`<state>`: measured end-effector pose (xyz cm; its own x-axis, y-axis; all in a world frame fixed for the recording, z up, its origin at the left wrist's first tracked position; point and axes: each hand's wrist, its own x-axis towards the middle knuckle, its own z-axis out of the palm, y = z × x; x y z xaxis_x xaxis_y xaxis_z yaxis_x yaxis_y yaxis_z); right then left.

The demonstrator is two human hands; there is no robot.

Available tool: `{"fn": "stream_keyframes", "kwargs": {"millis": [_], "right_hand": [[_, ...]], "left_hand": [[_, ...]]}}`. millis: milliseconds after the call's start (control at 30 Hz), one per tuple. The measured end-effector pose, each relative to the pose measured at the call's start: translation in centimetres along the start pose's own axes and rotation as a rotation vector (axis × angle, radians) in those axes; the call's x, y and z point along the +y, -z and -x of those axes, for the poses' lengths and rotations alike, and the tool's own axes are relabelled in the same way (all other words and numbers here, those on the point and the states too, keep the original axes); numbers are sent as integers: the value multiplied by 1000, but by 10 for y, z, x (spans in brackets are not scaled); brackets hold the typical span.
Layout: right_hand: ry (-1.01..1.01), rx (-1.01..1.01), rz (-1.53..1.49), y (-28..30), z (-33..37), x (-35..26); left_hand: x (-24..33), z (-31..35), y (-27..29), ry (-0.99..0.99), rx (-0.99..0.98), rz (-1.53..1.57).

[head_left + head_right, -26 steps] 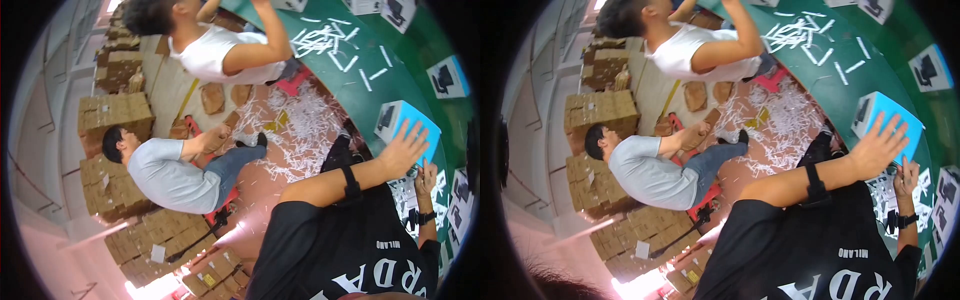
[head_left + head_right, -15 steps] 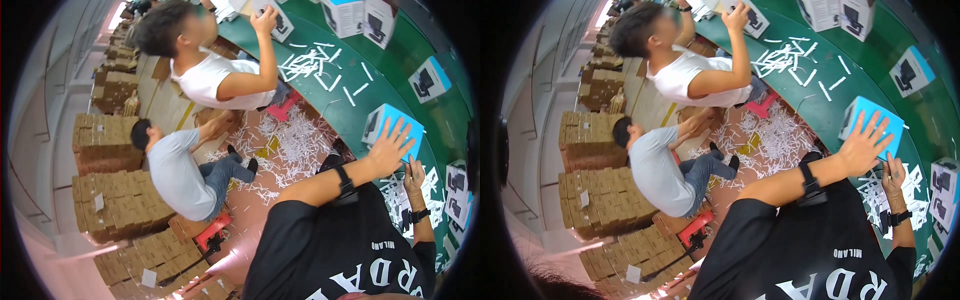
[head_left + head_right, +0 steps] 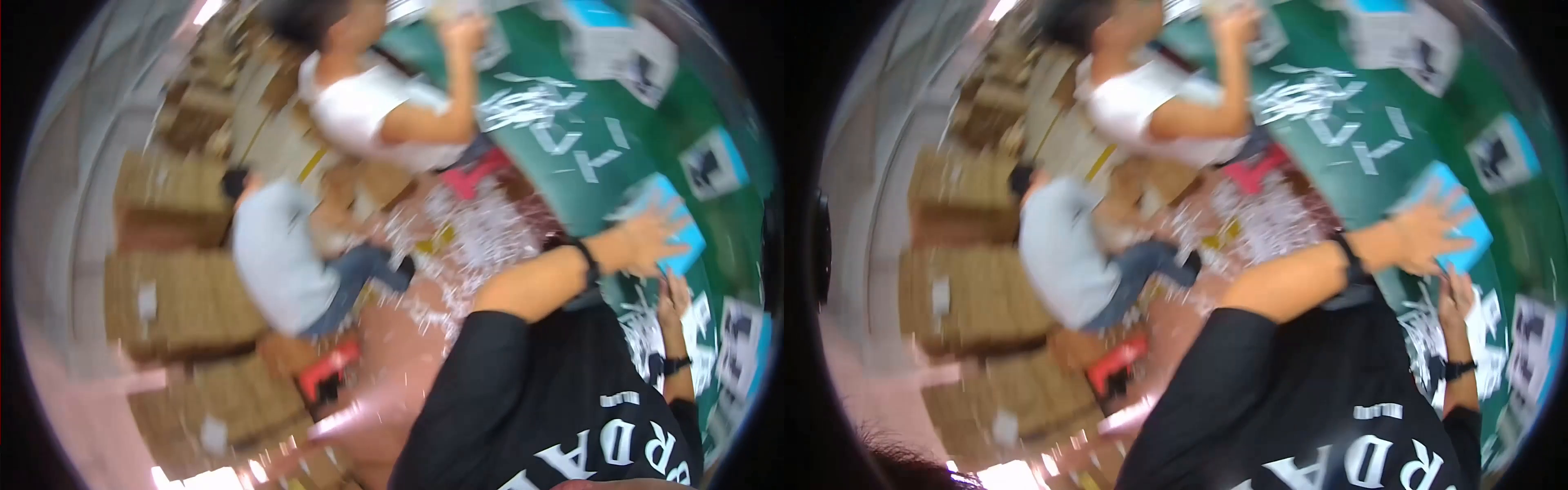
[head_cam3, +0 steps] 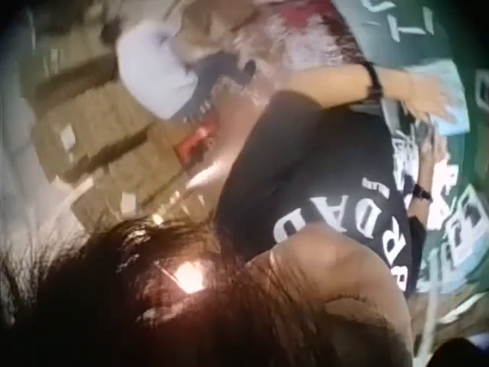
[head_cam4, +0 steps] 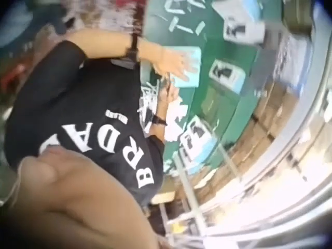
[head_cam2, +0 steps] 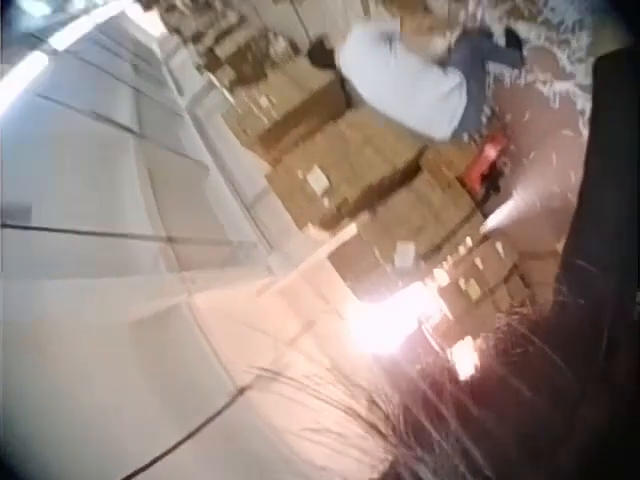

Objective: The person opens a box, removes a manual, and uses a utility knife to cut the plastic wrap from a smaller blue box before placing the manual back inside and closing the box.

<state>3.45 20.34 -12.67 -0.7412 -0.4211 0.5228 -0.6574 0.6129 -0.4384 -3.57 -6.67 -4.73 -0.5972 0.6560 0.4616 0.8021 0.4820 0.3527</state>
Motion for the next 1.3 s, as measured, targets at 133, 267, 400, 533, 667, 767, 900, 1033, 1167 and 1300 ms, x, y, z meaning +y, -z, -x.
{"fn": "stream_keyframes", "kwargs": {"millis": [133, 267, 400, 533, 667, 767, 900, 1033, 1167, 1300], "right_hand": [[-8, 115, -30, -15, -43, -33], [-29, 183, -14, 3, -64, -50], [-195, 358, -20, 1, -58, -63], [-324, 446, -129, -6, -63, -79], [-322, 424, -78, -5, -66, -80], [-264, 382, -63, 1, -69, -77], [-294, 363, -71, -1, -75, -84], [-373, 413, -159, 1, -79, -82], [-1064, 612, -652, 14, -58, -93], [-1234, 854, -1098, 22, 27, -89]], "left_hand": [[-53, -1, 40, 32, -239, 30], [-44, -30, 61, 7, -377, -241], [-33, -46, 58, 14, -367, -105], [-38, -52, 64, -82, -438, -169], [-50, -61, 71, -187, -446, -111], [-60, -70, 87, -274, -526, -97], [-72, -80, 99, -332, -637, -113], [-83, -93, 90, -250, -646, 72], [-83, -99, 67, -166, -494, 210], [-44, -161, 24, -129, -361, 226]]}}
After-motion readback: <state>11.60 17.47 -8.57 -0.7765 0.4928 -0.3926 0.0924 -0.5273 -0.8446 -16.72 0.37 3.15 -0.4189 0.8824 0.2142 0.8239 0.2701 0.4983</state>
